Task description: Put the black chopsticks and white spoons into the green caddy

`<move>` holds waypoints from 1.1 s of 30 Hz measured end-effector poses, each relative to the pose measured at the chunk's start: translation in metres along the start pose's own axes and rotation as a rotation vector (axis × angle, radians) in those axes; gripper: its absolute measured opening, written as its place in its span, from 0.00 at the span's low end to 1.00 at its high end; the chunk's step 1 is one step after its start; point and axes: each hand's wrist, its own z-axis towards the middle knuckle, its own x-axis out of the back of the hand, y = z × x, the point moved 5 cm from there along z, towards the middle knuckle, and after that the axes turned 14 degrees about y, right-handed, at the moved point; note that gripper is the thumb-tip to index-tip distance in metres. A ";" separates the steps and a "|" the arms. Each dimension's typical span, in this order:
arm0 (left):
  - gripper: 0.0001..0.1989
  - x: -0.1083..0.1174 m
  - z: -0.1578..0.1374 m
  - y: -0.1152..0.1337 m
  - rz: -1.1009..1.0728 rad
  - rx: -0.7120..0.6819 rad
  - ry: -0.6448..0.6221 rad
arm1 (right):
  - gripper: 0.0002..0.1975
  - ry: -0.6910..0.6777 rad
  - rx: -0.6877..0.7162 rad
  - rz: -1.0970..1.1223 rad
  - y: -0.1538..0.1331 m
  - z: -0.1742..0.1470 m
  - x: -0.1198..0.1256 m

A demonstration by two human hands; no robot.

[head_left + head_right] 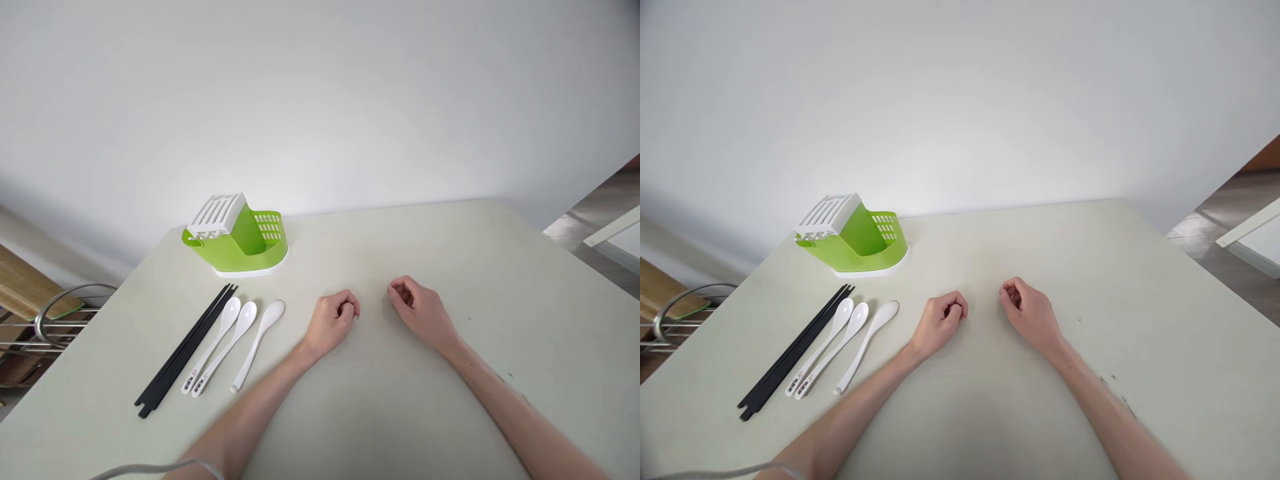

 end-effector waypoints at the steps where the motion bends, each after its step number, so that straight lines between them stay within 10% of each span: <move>1: 0.10 0.000 0.000 0.000 0.000 -0.002 0.001 | 0.16 0.000 0.002 0.001 0.000 0.000 0.000; 33: 0.10 0.000 0.000 0.002 0.018 -0.026 -0.008 | 0.15 0.001 0.012 -0.012 0.001 0.000 0.000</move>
